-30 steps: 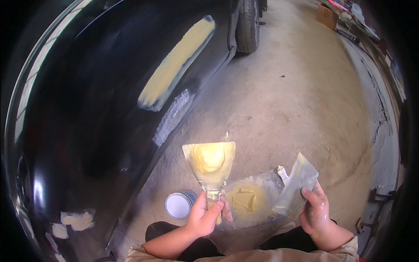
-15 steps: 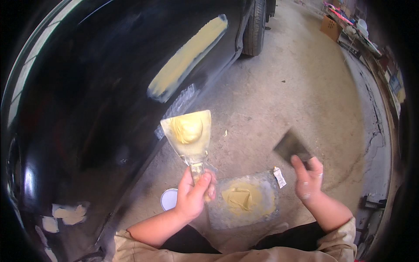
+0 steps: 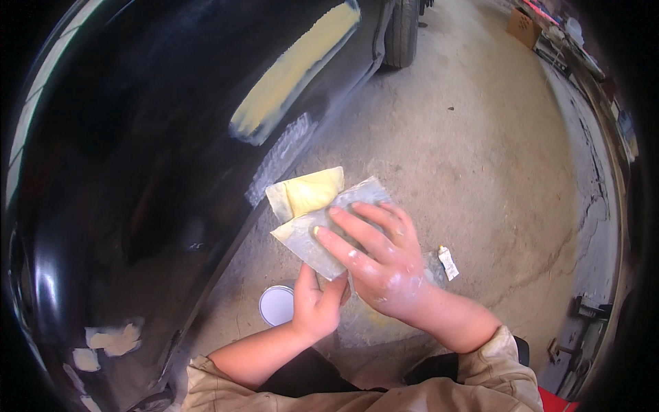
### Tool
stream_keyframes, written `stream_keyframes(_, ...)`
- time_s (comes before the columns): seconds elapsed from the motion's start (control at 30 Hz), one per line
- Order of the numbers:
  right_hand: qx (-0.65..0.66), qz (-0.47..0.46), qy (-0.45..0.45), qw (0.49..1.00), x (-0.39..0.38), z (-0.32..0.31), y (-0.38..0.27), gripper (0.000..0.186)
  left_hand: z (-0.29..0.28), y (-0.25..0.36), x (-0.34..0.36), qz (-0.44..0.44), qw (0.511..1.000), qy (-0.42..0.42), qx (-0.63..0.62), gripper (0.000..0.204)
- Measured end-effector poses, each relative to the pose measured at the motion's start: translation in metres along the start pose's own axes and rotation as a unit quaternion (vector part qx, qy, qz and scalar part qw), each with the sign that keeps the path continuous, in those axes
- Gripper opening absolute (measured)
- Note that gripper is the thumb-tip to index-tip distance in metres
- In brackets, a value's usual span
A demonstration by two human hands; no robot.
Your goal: The person uses a putty knife to scoop yellow body filler from a mixing board and applies it to a damaged area on a black car panel. They repeatedly spread and smooth the filler across the panel surface.
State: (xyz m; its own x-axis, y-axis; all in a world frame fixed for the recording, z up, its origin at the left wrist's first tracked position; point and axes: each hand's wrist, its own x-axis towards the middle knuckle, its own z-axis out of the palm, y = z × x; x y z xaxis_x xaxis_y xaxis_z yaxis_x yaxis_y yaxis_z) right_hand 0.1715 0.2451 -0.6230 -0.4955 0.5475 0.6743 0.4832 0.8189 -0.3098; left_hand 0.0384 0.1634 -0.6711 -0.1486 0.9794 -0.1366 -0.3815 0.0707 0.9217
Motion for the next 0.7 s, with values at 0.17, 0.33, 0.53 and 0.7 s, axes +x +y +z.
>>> stream_keyframes(0.17,0.039,0.002,-0.093,0.995,0.001,-0.006,0.008,0.047,-0.002,-0.003,0.009,0.100,0.973,0.031,0.204,0.055)
stream_keyframes(0.33,0.200,0.041,-0.098,0.974,-0.005,-0.017,0.030,0.050,-0.015,-0.007,0.028,0.063,0.982,0.075,0.160,0.050)
stream_keyframes(0.53,0.519,0.399,0.042,0.755,-0.020,-0.014,0.069,0.023,-0.026,0.007,0.023,0.030,0.991,0.121,0.057,0.035)
stream_keyframes(0.7,0.757,0.407,0.117,0.498,-0.036,0.033,0.108,0.027,-0.064,0.069,0.010,0.055,0.990,0.018,0.127,0.039)
